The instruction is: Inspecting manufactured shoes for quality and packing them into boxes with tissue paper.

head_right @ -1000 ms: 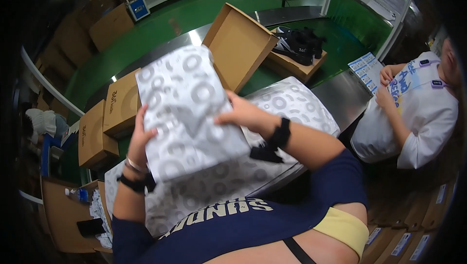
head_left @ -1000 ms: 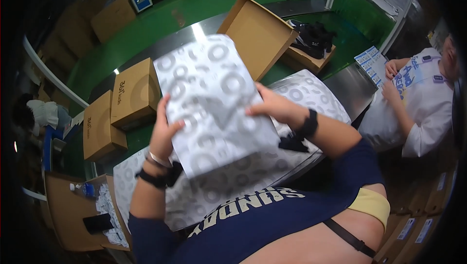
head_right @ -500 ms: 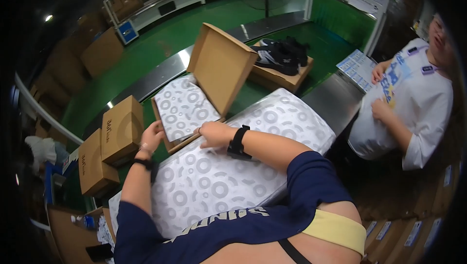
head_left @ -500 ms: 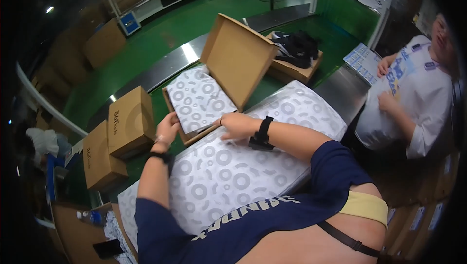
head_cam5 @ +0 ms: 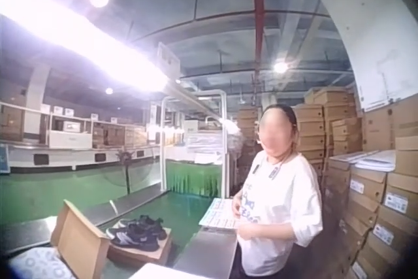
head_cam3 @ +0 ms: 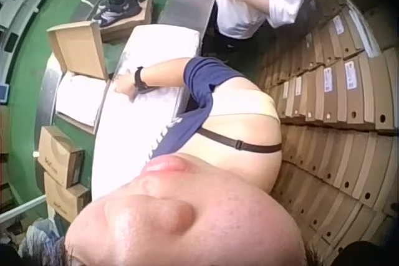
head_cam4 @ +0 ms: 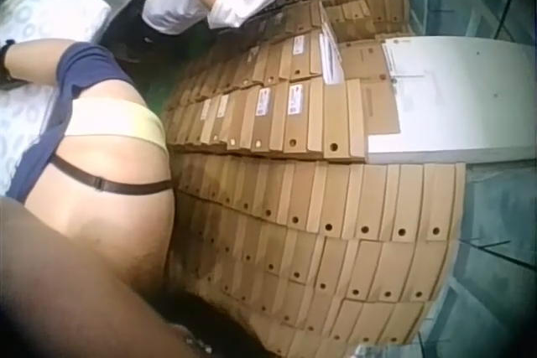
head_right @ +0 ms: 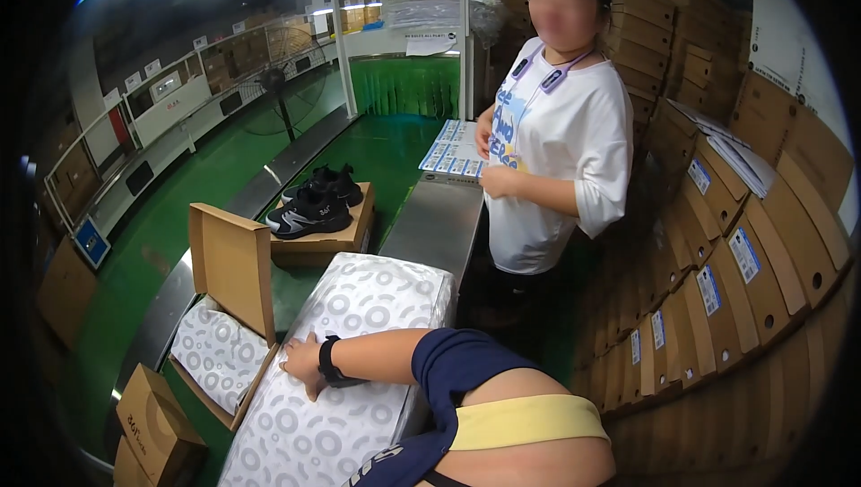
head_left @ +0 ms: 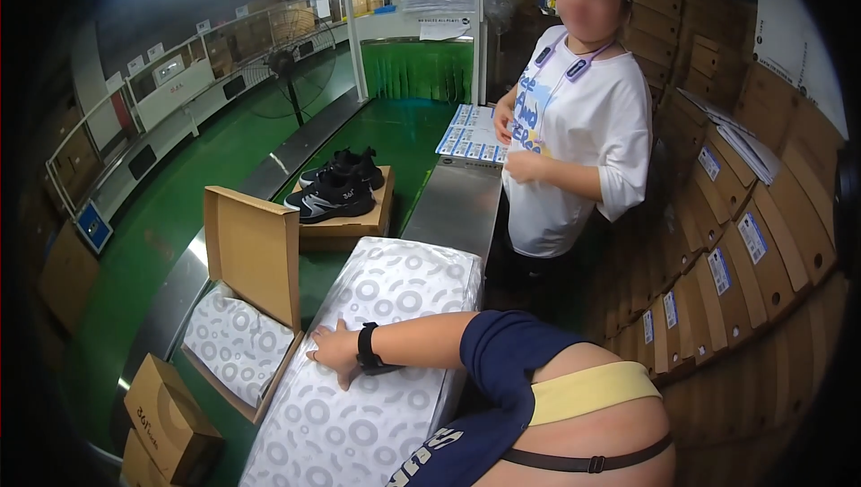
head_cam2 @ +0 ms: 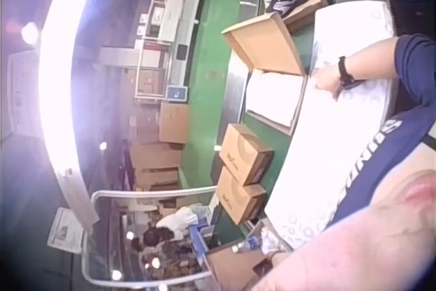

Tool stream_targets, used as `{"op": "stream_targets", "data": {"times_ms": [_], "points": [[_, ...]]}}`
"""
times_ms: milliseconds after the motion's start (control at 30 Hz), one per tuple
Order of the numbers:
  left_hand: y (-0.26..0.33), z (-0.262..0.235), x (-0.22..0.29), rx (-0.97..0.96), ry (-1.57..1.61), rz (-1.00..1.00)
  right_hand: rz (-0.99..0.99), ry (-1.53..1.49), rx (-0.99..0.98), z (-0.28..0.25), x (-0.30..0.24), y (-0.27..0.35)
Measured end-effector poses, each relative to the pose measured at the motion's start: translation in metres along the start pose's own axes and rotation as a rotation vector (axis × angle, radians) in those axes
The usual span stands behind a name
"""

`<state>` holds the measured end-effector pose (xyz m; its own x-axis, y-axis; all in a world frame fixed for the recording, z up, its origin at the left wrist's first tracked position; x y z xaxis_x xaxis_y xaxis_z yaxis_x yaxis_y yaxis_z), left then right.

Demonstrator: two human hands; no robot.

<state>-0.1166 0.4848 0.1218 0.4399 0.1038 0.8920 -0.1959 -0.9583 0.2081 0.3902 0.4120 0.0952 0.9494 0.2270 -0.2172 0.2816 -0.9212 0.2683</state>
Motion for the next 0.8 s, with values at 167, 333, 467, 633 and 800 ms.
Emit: {"op": "stream_targets", "data": {"times_ms": [167, 333, 467, 633, 800], "points": [[0.005, -0.008, -0.004, -0.030, 0.107, -0.001, 0.032, -0.058, -0.065, 0.004, 0.003, -0.002], [0.006, -0.014, -0.003, -0.053, 0.207, 0.000, 0.020, -0.090, -0.039, 0.005, 0.003, 0.000], [0.001, -0.016, 0.002, -0.076, 0.283, 0.002, 0.016, -0.114, -0.038, 0.007, 0.005, 0.001], [-0.012, -0.014, 0.013, -0.107, 0.375, 0.005, 0.008, -0.128, -0.034, 0.004, 0.003, 0.005], [-0.034, -0.009, 0.026, -0.146, 0.458, 0.004, -0.003, -0.145, -0.013, 0.002, 0.004, 0.007]]}}
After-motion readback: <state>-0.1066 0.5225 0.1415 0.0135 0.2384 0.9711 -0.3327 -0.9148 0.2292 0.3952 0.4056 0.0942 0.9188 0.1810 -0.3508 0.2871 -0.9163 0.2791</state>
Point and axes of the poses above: each hand's wrist, its own y-axis away from the middle knuckle, its own z-axis out of the palm, x = y × z, the point moved 9 cm from there along -y, towards the middle knuckle, and after that the axes turned 2 degrees about -x, right-handed, at the moved point
